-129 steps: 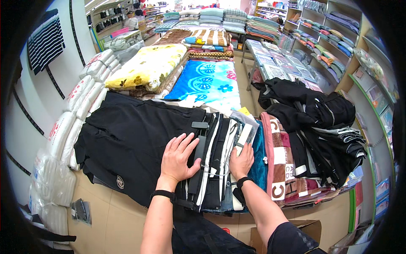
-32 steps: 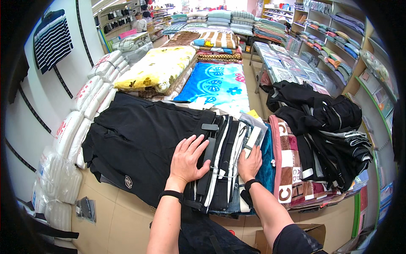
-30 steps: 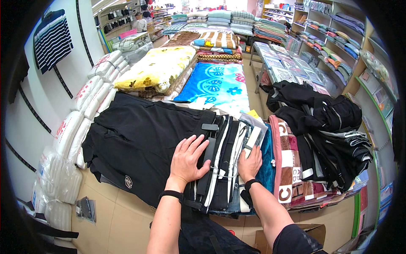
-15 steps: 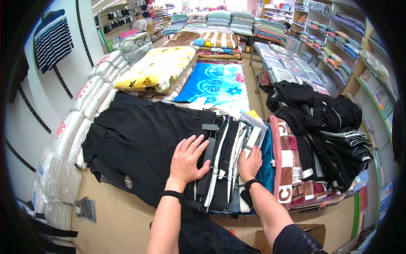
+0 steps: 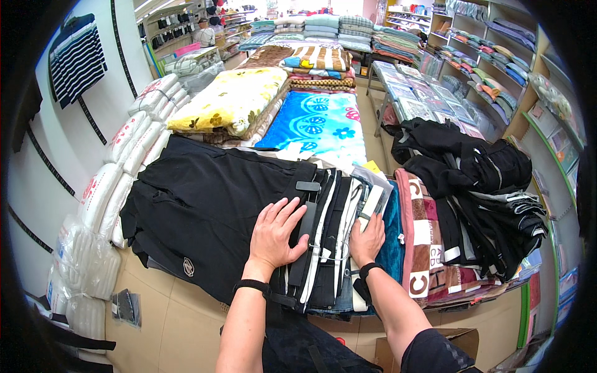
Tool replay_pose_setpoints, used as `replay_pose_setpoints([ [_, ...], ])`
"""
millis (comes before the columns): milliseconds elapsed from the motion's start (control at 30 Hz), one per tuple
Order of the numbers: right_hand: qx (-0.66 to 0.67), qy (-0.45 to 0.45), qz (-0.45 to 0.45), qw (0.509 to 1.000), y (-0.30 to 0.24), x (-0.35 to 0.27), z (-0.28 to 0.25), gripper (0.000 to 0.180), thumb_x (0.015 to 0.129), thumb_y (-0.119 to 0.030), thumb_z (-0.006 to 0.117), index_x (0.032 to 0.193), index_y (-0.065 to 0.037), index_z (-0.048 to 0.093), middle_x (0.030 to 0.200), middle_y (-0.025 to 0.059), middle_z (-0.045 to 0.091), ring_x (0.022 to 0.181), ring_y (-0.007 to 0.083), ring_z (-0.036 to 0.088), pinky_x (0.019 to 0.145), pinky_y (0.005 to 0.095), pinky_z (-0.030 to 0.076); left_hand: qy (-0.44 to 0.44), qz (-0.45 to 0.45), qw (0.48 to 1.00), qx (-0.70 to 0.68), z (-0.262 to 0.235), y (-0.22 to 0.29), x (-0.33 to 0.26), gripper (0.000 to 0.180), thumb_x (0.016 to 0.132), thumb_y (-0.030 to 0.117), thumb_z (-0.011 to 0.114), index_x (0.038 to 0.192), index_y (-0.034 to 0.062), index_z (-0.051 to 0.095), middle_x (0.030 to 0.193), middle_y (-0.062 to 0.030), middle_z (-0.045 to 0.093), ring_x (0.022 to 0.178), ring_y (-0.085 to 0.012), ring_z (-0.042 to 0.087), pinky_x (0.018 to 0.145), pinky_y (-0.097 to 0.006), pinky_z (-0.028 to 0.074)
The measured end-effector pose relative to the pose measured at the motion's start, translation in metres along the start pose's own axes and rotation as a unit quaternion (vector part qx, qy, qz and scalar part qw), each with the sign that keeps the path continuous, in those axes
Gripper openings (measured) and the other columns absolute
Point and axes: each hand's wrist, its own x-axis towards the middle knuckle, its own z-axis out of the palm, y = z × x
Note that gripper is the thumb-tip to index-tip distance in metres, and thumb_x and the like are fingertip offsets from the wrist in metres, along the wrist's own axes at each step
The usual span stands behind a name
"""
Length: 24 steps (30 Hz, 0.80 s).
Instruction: The recorder organizes a stack of garments on a table and سپس hangs an item on a clothing rack.
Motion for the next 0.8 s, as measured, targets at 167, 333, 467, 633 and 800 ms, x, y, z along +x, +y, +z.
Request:
replay_pose_setpoints([
  [167,0.001,0.0,-0.001,1.0,0.0002,-0.0006,0.0016,0.07,0.1,-0.038,0.062,0.153,0.004,0.049,0.163,0.0257,0.046,0.153,0.0419,0.038,0.127,0.05,0.026,0.0,-0.001,1.0,-0.001,0.0001,-0.0008,-0.001,0.063,0.084,0.035,0.072,0.142,0.0124,0.065,0.152,-0.0104,0.06,0.14,-0.0352,0.054,0.121,-0.052,0.039],
  [333,0.003,0.002,0.001,1.0,-0.0003,0.0,-0.0001,0.069,0.099,-0.038,0.062,0.153,0.004,0.05,0.163,0.0258,0.046,0.153,0.0419,0.038,0.127,0.05,0.026,0.0,-0.001,1.0,0.0,-0.0004,0.0002,-0.0003,0.063,0.084,0.035,0.072,0.142,0.0127,0.065,0.152,-0.0101,0.06,0.14,-0.0348,0.054,0.121,-0.052,0.039],
  [467,0.003,0.002,0.0,1.0,0.0007,0.0004,0.0005,0.069,0.099,-0.038,0.062,0.153,0.004,0.049,0.163,0.0257,0.046,0.153,0.0417,0.038,0.127,0.0497,0.026,0.001,-0.001,1.0,-0.003,0.0007,-0.0002,-0.0001,0.063,0.084,0.035,0.072,0.142,0.013,0.065,0.152,-0.01,0.06,0.14,-0.0346,0.054,0.121,-0.051,0.039],
  [633,0.004,0.001,0.003,1.0,-0.0001,0.0001,0.0005,0.069,0.099,-0.038,0.062,0.153,0.004,0.049,0.163,0.0254,0.046,0.153,0.0414,0.038,0.127,0.0496,0.026,0.0,-0.002,1.0,-0.001,0.0009,-0.0005,-0.0006,0.062,0.084,0.036,0.072,0.142,0.0132,0.065,0.152,-0.01,0.06,0.14,-0.0346,0.054,0.121,-0.051,0.039],
  [800,0.004,0.002,0.003,1.0,-0.0006,-0.0002,0.0003,0.069,0.099,-0.038,0.062,0.153,0.004,0.05,0.163,0.0253,0.046,0.153,0.0414,0.038,0.127,0.0501,0.026,0.0,-0.001,1.0,-0.001,0.0,0.0,-0.0003,0.062,0.085,0.036,0.072,0.142,0.0128,0.065,0.152,-0.0101,0.06,0.14,-0.0348,0.054,0.121,-0.052,0.039],
])
